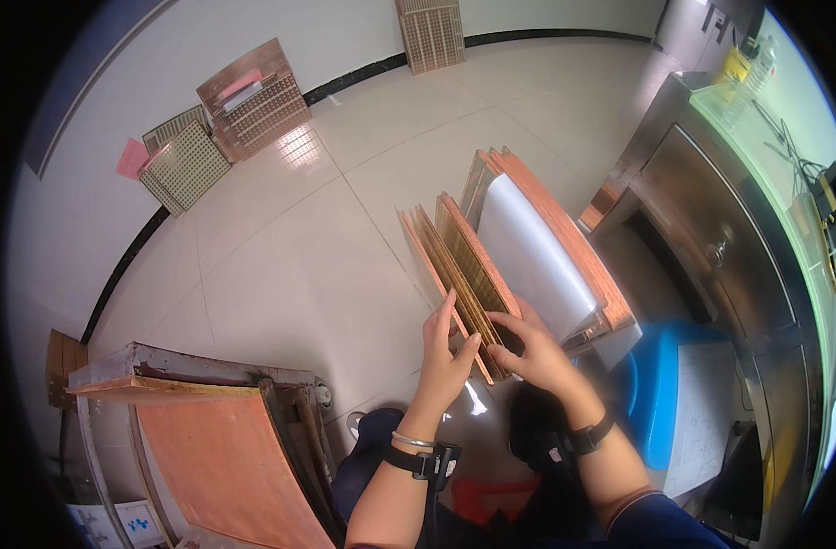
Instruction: Inspecting and organizing large sheets of circuit boards in a fabrication facility.
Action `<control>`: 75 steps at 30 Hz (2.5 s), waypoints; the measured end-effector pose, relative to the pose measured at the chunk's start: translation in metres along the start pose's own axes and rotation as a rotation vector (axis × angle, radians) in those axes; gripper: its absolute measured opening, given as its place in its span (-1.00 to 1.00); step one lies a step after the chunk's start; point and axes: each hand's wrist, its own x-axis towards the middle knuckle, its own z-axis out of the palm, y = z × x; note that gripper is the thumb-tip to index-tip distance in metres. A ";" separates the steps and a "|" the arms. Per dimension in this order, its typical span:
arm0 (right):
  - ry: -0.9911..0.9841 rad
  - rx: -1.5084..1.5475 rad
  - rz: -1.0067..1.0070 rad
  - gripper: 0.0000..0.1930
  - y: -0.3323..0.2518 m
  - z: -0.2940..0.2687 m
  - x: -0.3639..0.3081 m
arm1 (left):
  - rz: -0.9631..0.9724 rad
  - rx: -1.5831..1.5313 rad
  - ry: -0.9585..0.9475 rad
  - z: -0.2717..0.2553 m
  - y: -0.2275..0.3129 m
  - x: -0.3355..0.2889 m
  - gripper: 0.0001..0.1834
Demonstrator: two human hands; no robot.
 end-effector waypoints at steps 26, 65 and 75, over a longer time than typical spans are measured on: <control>0.020 -0.125 -0.080 -0.43 -0.006 0.009 -0.001 | 0.008 0.000 0.008 -0.002 0.004 0.001 -0.38; 0.024 -0.008 -0.049 -0.34 0.002 0.004 -0.005 | 0.028 -0.054 -0.006 0.004 0.012 0.002 -0.34; 0.172 0.017 -0.106 -0.38 0.021 0.042 0.003 | -0.223 -0.225 -0.008 0.000 0.018 -0.002 -0.34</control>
